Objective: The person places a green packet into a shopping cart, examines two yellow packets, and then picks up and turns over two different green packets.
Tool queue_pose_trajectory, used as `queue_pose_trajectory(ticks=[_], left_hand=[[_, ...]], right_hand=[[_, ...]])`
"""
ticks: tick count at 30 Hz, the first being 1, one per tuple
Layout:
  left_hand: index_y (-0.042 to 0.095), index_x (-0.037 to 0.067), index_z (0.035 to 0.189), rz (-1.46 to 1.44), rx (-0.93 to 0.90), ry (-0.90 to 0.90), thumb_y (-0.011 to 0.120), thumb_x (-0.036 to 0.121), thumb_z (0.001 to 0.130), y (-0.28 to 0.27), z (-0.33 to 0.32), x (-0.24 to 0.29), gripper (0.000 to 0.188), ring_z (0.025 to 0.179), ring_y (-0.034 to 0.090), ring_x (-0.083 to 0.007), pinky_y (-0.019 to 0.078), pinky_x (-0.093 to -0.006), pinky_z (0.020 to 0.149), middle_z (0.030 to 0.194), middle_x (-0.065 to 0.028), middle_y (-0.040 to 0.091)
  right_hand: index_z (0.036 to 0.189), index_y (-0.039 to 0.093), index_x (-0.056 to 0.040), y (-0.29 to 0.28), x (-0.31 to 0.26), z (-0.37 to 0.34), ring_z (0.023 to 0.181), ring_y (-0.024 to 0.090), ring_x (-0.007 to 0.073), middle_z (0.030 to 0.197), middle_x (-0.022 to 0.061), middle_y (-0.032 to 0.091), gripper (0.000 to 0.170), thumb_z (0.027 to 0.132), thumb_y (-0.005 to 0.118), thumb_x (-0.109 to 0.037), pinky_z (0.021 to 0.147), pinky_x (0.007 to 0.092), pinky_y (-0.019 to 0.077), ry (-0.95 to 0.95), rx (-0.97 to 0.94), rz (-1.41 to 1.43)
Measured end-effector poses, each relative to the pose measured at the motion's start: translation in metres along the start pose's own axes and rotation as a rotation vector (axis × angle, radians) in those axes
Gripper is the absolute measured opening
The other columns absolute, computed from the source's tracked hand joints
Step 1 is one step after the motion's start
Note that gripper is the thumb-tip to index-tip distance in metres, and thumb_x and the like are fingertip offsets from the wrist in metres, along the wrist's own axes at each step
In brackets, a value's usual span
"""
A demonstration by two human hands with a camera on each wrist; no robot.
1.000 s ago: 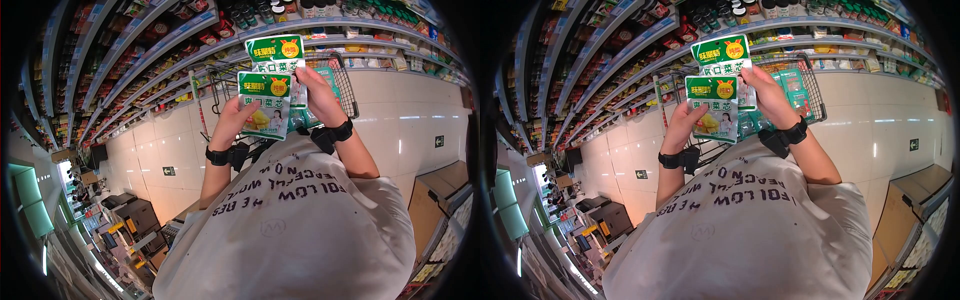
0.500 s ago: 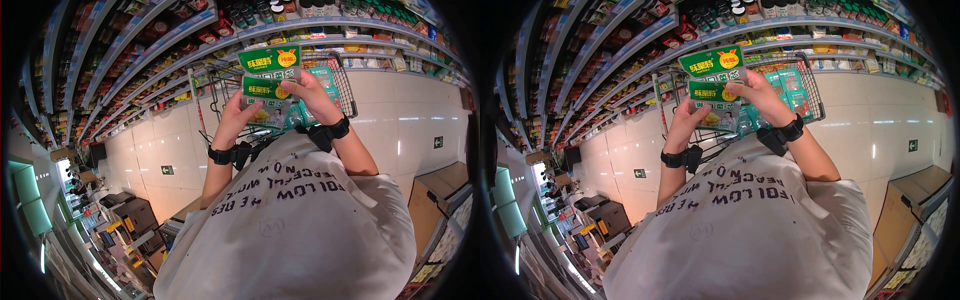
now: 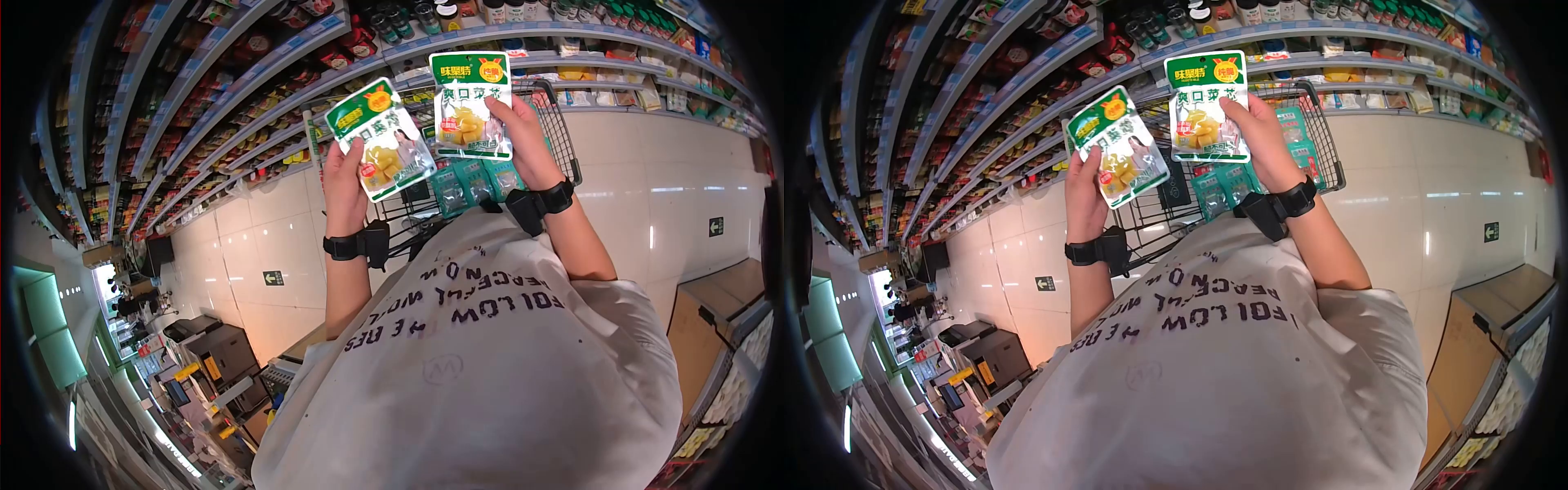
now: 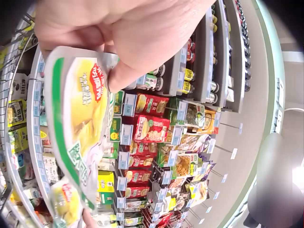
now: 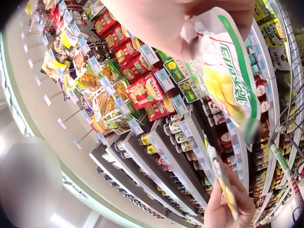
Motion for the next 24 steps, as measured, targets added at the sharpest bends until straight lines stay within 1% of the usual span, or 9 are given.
queue_pose_trajectory(ticks=[1,2,7,8,9,11,14,19,24], left_hand=[[0.051,-0.001,0.119,-0.097,0.054,0.008,0.055,0.012,0.095,-0.004,0.001,0.003,0.028,0.096,0.062,-0.0138,0.0509,-0.0274,0.083,0.111,-0.0088,0.062],[0.048,-0.001,0.121,-0.105,0.026,0.018,0.054,0.010,0.095,-0.006,0.013,0.006,0.029,0.101,0.061,-0.0159,0.0513,-0.0295,0.085,0.116,-0.0104,0.060],[0.048,0.000,0.120,-0.052,-0.001,0.046,0.055,0.011,0.094,0.019,0.017,0.006,0.029,0.097,0.062,-0.0151,0.0509,-0.0297,0.084,0.113,-0.0099,0.060],[0.049,0.000,0.118,0.052,-0.006,0.083,0.055,0.011,0.094,0.020,0.022,0.002,0.028,0.096,0.062,-0.0142,0.0504,-0.0287,0.083,0.111,-0.0093,0.061],[0.050,-0.001,0.117,0.156,-0.013,0.120,0.056,0.011,0.094,0.021,0.026,-0.002,0.027,0.095,0.062,-0.0134,0.0500,-0.0277,0.082,0.110,-0.0088,0.062],[0.052,0.000,0.115,0.175,0.011,0.150,0.057,0.012,0.093,0.022,0.029,-0.007,0.025,0.094,0.061,-0.0124,0.0493,-0.0266,0.081,0.107,-0.0074,0.063],[0.052,0.001,0.115,0.208,0.070,0.117,0.057,0.014,0.094,0.018,0.033,-0.017,0.025,0.094,0.061,-0.0123,0.0491,-0.0267,0.081,0.108,-0.0072,0.063],[0.049,0.005,0.120,0.074,0.071,-0.116,0.055,0.017,0.095,0.009,0.036,-0.051,0.028,0.097,0.062,-0.0141,0.0498,-0.0277,0.080,0.113,-0.0059,0.061],[0.047,0.005,0.121,-0.024,0.008,-0.176,0.054,0.019,0.096,0.010,0.033,-0.058,0.029,0.098,0.062,-0.0148,0.0518,-0.0302,0.080,0.112,-0.0055,0.061]], right_hand=[[0.113,0.059,-0.0016,-0.003,0.001,0.000,0.091,0.062,0.0086,0.106,0.0046,0.066,0.025,0.094,0.056,-0.017,0.079,0.0239,0.0481,0.001,0.002,0.000],[0.112,0.059,-0.0016,-0.003,0.003,0.009,0.091,0.062,0.0085,0.105,0.0037,0.066,0.024,0.093,0.056,-0.017,0.079,0.0239,0.0482,0.048,-0.024,-0.042],[0.111,0.060,-0.0032,0.019,0.016,0.004,0.089,0.060,0.0066,0.102,0.0006,0.065,0.024,0.092,0.058,-0.018,0.077,0.0235,0.0478,0.201,-0.210,-0.184],[0.111,0.060,-0.0040,0.021,0.022,0.005,0.088,0.059,0.0059,0.101,0.0002,0.065,0.024,0.092,0.059,-0.018,0.076,0.0241,0.0476,0.245,-0.239,-0.134],[0.111,0.060,-0.0040,0.023,0.021,0.004,0.088,0.059,0.0059,0.101,0.0002,0.065,0.024,0.092,0.059,-0.018,0.076,0.0241,0.0476,0.247,-0.241,-0.136],[0.109,0.061,-0.0048,0.026,0.022,0.002,0.087,0.060,0.0060,0.099,-0.0001,0.065,0.022,0.091,0.060,-0.018,0.075,0.0240,0.0477,0.298,-0.233,-0.114],[0.104,0.063,-0.0062,0.018,0.033,0.006,0.086,0.060,0.0062,0.096,-0.0007,0.066,0.018,0.091,0.061,-0.018,0.076,0.0232,0.0478,0.363,-0.230,-0.030],[0.100,0.064,-0.0082,0.012,0.042,0.006,0.081,0.060,0.0037,0.093,-0.0034,0.066,0.014,0.092,0.060,-0.019,0.070,0.0201,0.0484,0.407,-0.208,-0.049],[0.102,0.063,-0.0093,0.011,0.043,0.007,0.078,0.059,0.0009,0.092,-0.0062,0.065,0.016,0.093,0.058,-0.021,0.063,0.0164,0.0471,0.389,-0.253,-0.104]])
Point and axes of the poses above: each hand's wrist, its own z-axis towards the middle knuckle, its own y-axis out of the palm, x = y × z, the point moved 4 cm from there along z, towards the middle knuckle
